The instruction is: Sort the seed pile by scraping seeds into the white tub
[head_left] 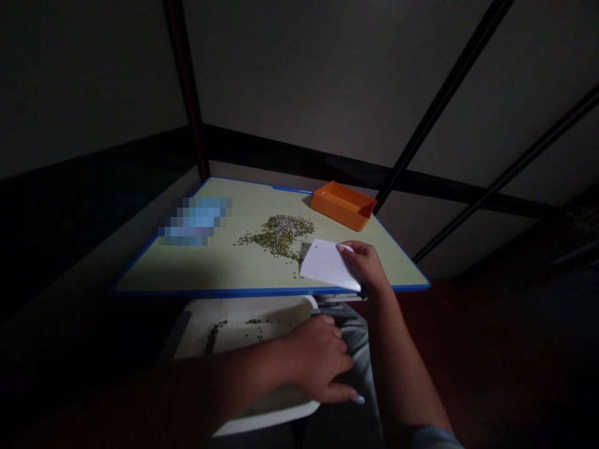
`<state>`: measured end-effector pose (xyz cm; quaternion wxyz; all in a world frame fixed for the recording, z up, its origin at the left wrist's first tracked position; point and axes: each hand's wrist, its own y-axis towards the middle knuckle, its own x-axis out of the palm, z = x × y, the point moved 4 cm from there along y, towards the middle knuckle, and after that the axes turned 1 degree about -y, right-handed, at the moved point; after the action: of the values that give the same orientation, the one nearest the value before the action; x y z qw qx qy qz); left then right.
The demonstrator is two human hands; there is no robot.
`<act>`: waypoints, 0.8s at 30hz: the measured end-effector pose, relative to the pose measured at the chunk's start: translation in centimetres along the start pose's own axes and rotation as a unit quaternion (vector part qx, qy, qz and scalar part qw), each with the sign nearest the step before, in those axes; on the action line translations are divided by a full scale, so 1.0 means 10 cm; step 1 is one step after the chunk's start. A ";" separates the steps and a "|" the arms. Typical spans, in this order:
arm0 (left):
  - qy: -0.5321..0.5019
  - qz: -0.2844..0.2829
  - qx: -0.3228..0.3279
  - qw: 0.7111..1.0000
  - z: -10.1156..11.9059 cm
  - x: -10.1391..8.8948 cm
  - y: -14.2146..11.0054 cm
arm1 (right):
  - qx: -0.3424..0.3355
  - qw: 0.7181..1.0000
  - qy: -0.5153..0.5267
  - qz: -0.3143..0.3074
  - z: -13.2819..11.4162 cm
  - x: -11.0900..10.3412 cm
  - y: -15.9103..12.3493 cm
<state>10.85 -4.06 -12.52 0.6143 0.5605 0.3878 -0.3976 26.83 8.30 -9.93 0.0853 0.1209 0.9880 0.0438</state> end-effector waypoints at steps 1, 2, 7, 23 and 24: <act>0.000 -0.001 0.000 1.000 0.00 0.00 0.00 | 0.001 1.000 -0.002 -0.001 0.00 0.01 -0.01; 0.000 -0.002 0.001 1.000 0.00 0.00 0.00 | 0.001 1.000 -0.006 -0.001 -0.01 0.02 -0.01; 0.000 -0.003 0.002 1.000 0.00 0.00 -0.01 | 0.000 1.000 -0.017 0.000 -0.01 0.06 -0.01; 0.003 -0.013 0.003 1.000 0.01 0.01 -0.01 | -0.011 1.000 0.009 -0.009 0.03 0.08 0.01; 0.004 -0.012 0.003 1.000 0.01 0.01 -0.01 | -0.013 1.000 0.009 -0.013 0.03 0.08 0.01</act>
<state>10.83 -4.14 -12.61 0.6061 0.5590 0.3959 -0.4043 26.15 8.63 -10.37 0.0780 0.1064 0.9897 0.0562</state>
